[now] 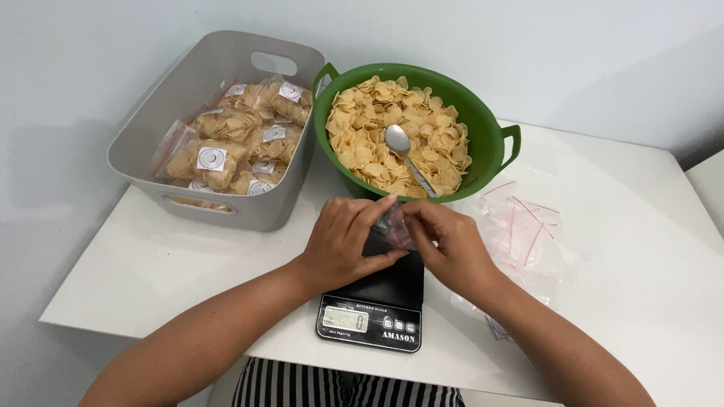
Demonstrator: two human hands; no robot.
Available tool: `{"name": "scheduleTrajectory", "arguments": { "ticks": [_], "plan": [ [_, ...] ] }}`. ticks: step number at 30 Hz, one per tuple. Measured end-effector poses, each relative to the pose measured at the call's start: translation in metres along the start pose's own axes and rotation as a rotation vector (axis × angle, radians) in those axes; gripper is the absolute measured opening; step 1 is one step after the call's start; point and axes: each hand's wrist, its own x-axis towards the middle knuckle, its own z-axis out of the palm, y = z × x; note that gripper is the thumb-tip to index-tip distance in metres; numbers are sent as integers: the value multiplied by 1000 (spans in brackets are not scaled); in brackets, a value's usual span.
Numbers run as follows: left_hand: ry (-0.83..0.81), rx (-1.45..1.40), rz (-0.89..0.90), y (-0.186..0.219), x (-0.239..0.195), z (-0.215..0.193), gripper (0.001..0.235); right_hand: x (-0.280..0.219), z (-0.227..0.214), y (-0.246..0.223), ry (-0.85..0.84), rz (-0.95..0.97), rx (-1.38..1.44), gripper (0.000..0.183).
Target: The person scoops potato chips from a green bowl into small plastic bags using a spoon, weighs each bag on a digital scale, seals the bag, and places it into a gray bin. The process is repeated for multiple bags.
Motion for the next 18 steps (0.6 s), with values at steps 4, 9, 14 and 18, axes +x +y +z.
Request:
{"name": "scheduleTrajectory", "arguments": {
  "ticks": [4,9,14,18],
  "plan": [
    [-27,8,1,-6,-2,-1,77,1,-2,-17,-64,-8,90,24],
    [26,110,15,-4,-3,1,55,-4,-1,-11,-43,-73,121,55],
    [58,57,43,-8,6,-8,48,-1,-2,-11,-10,-136,40,49],
    [104,4,-25,-11,20,-23,43,10,-21,-6,96,-130,-130,33]
  ]
}}
